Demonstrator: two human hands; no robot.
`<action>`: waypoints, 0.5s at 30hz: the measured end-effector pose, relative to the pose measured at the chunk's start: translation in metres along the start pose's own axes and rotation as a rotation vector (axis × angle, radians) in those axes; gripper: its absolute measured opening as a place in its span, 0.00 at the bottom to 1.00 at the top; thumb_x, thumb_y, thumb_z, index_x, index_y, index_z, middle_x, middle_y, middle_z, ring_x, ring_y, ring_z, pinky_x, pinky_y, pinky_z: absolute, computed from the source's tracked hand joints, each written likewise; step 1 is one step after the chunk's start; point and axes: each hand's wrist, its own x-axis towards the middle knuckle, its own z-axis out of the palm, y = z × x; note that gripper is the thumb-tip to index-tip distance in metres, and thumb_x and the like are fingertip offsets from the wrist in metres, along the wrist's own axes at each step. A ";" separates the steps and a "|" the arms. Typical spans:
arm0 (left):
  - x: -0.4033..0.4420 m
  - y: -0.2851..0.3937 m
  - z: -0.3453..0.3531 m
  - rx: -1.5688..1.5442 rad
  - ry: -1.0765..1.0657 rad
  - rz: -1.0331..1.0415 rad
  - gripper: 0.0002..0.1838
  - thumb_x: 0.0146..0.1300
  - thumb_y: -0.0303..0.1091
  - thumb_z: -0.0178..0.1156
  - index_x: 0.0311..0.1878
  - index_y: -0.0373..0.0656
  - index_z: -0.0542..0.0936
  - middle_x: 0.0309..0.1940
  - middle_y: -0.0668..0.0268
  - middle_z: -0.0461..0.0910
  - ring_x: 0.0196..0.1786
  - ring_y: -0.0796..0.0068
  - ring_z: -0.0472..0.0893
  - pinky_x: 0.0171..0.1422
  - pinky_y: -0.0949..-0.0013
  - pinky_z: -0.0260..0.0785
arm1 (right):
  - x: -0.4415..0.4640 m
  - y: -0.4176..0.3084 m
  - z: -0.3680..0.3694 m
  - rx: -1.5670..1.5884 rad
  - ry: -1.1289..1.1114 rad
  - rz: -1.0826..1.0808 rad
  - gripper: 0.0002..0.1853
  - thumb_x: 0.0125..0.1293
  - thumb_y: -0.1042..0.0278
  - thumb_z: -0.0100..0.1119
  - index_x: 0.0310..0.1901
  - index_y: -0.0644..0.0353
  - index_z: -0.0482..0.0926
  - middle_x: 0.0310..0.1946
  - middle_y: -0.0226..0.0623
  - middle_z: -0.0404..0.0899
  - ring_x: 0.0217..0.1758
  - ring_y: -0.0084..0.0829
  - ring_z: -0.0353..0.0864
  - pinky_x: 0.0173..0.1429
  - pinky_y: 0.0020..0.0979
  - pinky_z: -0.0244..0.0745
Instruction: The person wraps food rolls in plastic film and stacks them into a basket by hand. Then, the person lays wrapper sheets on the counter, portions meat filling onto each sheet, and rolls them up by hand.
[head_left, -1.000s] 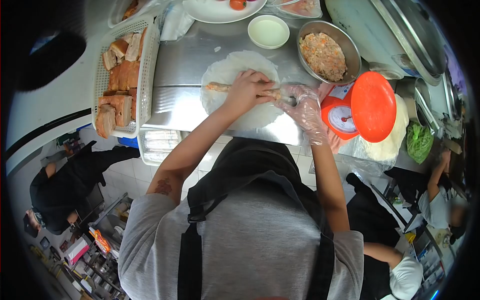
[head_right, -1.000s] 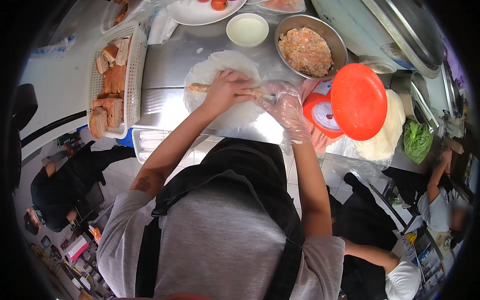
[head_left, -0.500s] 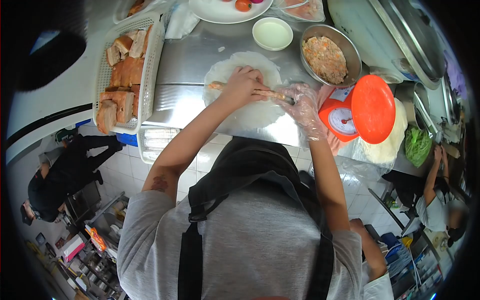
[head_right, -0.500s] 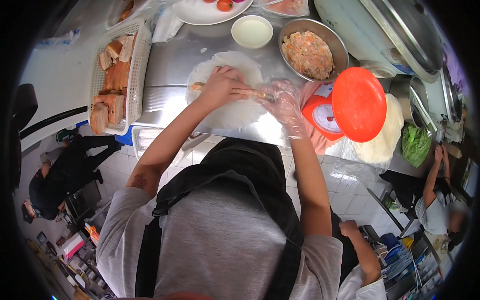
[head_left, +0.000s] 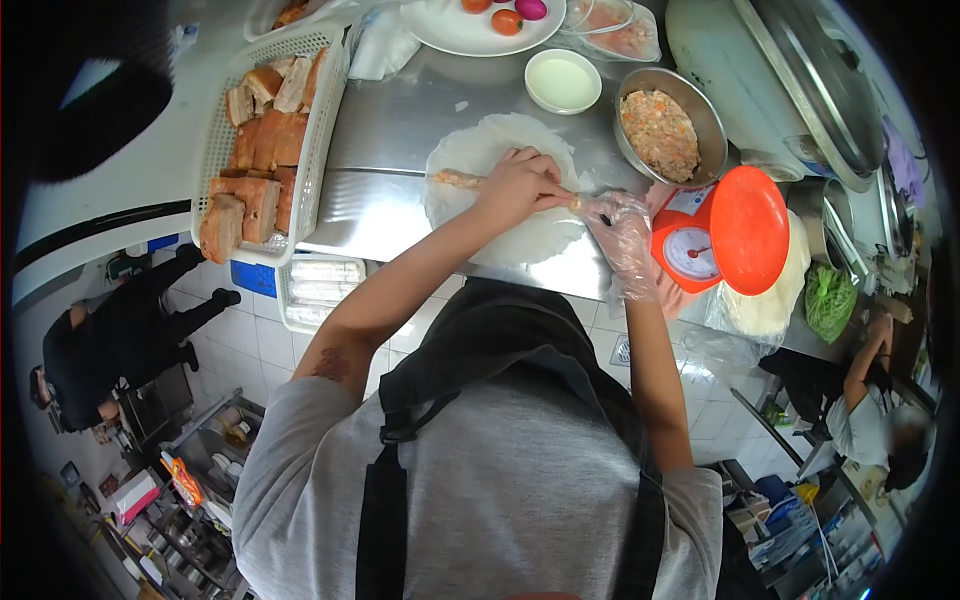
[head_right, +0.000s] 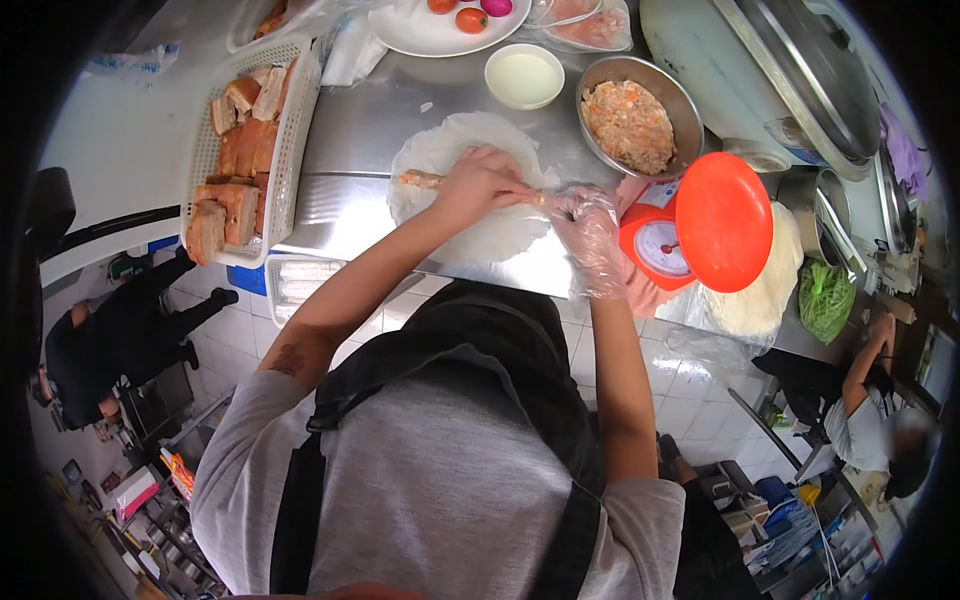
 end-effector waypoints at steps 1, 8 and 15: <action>0.002 0.001 0.002 0.003 -0.004 0.001 0.12 0.51 0.45 0.75 0.41 0.62 0.92 0.42 0.77 0.82 0.51 0.69 0.76 0.58 0.62 0.62 | 0.001 -0.009 -0.002 -0.014 0.032 -0.016 0.15 0.54 0.58 0.75 0.41 0.55 0.90 0.38 0.40 0.86 0.52 0.45 0.81 0.60 0.42 0.72; -0.002 0.000 -0.026 0.011 0.025 -0.031 0.12 0.51 0.45 0.75 0.41 0.63 0.92 0.42 0.78 0.81 0.51 0.70 0.76 0.58 0.63 0.63 | 0.008 -0.022 -0.006 0.077 0.147 -0.150 0.15 0.53 0.61 0.76 0.43 0.54 0.90 0.36 0.39 0.86 0.42 0.42 0.83 0.51 0.40 0.76; -0.014 -0.013 -0.030 0.056 0.006 -0.077 0.13 0.51 0.44 0.75 0.42 0.60 0.92 0.43 0.77 0.82 0.52 0.70 0.76 0.59 0.62 0.62 | 0.019 -0.029 0.005 0.185 -0.017 0.069 0.17 0.53 0.58 0.76 0.45 0.53 0.89 0.43 0.44 0.86 0.47 0.45 0.84 0.55 0.42 0.77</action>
